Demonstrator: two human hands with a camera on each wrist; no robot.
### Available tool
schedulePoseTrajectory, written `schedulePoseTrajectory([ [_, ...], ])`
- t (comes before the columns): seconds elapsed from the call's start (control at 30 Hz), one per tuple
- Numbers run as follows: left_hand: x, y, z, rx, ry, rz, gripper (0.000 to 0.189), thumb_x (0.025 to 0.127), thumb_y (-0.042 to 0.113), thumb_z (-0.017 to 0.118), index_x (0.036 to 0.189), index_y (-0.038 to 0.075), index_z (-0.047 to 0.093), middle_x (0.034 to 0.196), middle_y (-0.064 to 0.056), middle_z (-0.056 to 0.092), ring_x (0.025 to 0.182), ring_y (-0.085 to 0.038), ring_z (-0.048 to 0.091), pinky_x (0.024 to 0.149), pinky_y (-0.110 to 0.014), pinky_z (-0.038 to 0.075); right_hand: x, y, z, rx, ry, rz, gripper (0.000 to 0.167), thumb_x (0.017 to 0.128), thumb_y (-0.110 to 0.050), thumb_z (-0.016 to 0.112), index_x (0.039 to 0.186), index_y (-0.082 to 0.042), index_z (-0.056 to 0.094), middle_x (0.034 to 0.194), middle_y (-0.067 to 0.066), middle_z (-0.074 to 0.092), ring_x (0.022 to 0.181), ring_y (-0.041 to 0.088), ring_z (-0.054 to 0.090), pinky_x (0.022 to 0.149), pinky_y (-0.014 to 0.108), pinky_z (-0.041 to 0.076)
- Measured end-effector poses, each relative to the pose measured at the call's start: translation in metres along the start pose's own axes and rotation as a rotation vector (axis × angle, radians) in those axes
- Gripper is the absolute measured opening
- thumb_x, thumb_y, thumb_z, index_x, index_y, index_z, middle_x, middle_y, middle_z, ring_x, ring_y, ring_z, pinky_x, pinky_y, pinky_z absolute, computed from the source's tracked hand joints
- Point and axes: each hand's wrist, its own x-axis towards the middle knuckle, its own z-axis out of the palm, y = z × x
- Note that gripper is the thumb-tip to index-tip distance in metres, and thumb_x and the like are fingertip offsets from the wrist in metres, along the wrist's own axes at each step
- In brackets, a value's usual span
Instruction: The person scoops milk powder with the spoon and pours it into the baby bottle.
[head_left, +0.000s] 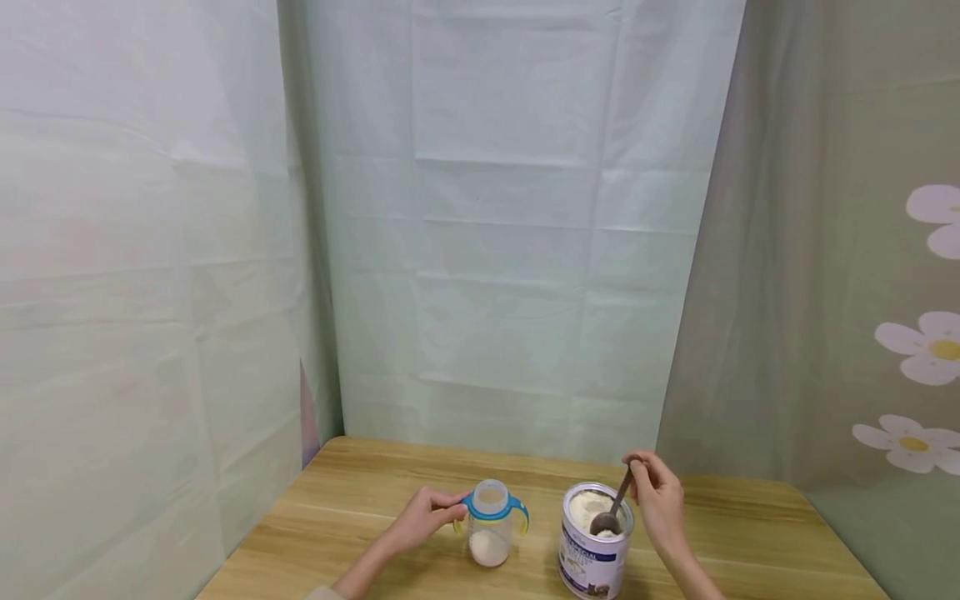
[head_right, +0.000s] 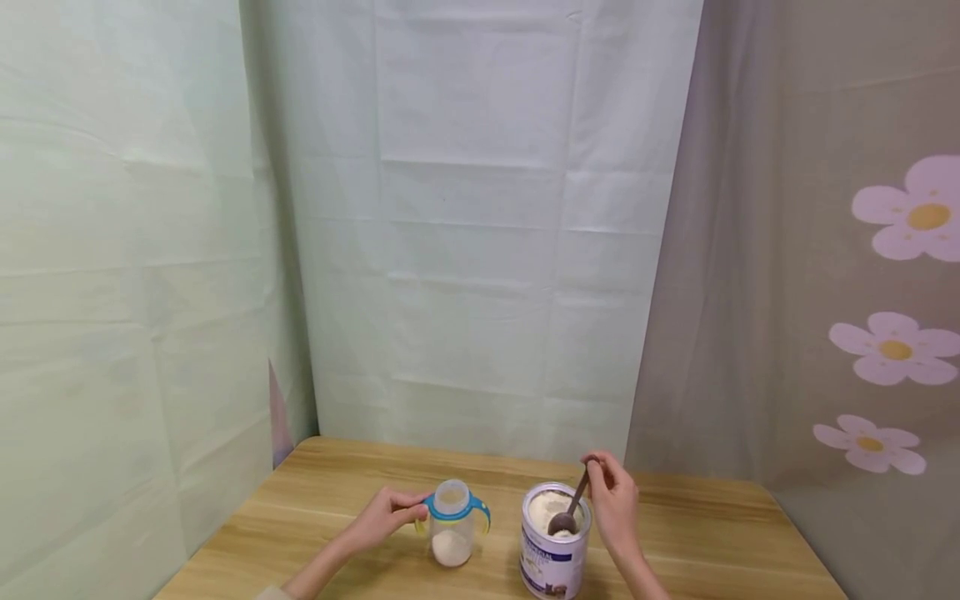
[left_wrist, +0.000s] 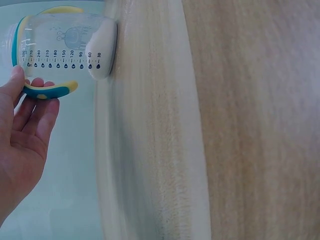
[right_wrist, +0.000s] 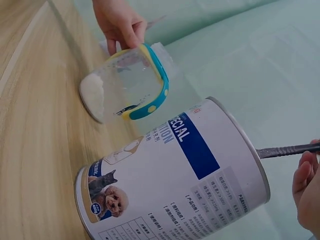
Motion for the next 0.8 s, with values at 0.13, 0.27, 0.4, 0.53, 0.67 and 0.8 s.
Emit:
schedulePoseTrajectory([
  [0.13,-0.001,0.002,0.0,0.0,-0.004,0.003,0.029,0.095,0.022,0.06,0.111,0.0,0.07,0.127,-0.024,0.058,0.111,-0.008,0.061,0.083,-0.021,0.053,0.0,0.002,-0.001,0.01,-0.032,0.079,0.024,0.1,-0.006,0.045,0.093,0.006,0.064,0.056,-0.003,0.046,0.049,0.006,0.043,0.044,0.023,0.039],
  [0.27,-0.001,0.005,0.0,-0.006,-0.007,-0.011,0.03,0.096,0.024,0.06,0.112,0.001,0.07,0.13,-0.023,0.057,0.114,-0.011,0.061,0.084,-0.023,0.054,0.002,0.003,-0.004,0.032,-0.059,0.217,0.028,0.099,-0.009,0.042,0.089,0.005,0.064,0.06,-0.004,0.045,0.051,0.005,0.043,0.048,0.022,0.041],
  [0.4,-0.002,0.006,0.0,-0.005,-0.008,-0.014,0.03,0.096,0.024,0.06,0.111,0.001,0.071,0.13,-0.022,0.057,0.115,-0.011,0.06,0.085,-0.025,0.055,0.004,0.004,-0.007,0.028,-0.084,0.302,0.029,0.098,-0.009,0.04,0.087,0.001,0.065,0.064,-0.003,0.045,0.053,0.006,0.044,0.05,0.021,0.041],
  [0.53,-0.002,0.005,0.0,0.0,-0.005,-0.009,0.029,0.096,0.023,0.06,0.109,0.001,0.072,0.129,-0.023,0.058,0.116,-0.013,0.059,0.084,-0.025,0.054,0.004,0.006,-0.01,0.012,-0.1,0.342,0.03,0.098,-0.009,0.038,0.09,0.004,0.063,0.065,-0.002,0.046,0.054,0.006,0.045,0.05,0.02,0.04],
  [0.67,-0.002,0.005,0.0,0.003,-0.002,-0.014,0.028,0.095,0.023,0.061,0.108,0.001,0.072,0.129,-0.021,0.058,0.116,-0.013,0.059,0.084,-0.022,0.053,0.003,0.01,-0.011,0.014,-0.108,0.364,0.03,0.098,-0.008,0.036,0.096,0.007,0.062,0.068,-0.005,0.053,0.056,0.004,0.048,0.052,0.019,0.042],
  [0.8,-0.001,0.005,0.0,0.002,-0.001,-0.014,0.028,0.095,0.023,0.061,0.109,0.002,0.072,0.129,-0.022,0.058,0.115,-0.012,0.059,0.084,-0.023,0.054,0.004,0.016,-0.012,0.068,-0.11,0.39,0.029,0.098,-0.007,0.036,0.104,0.01,0.059,0.072,-0.01,0.06,0.058,0.001,0.05,0.053,0.017,0.044],
])
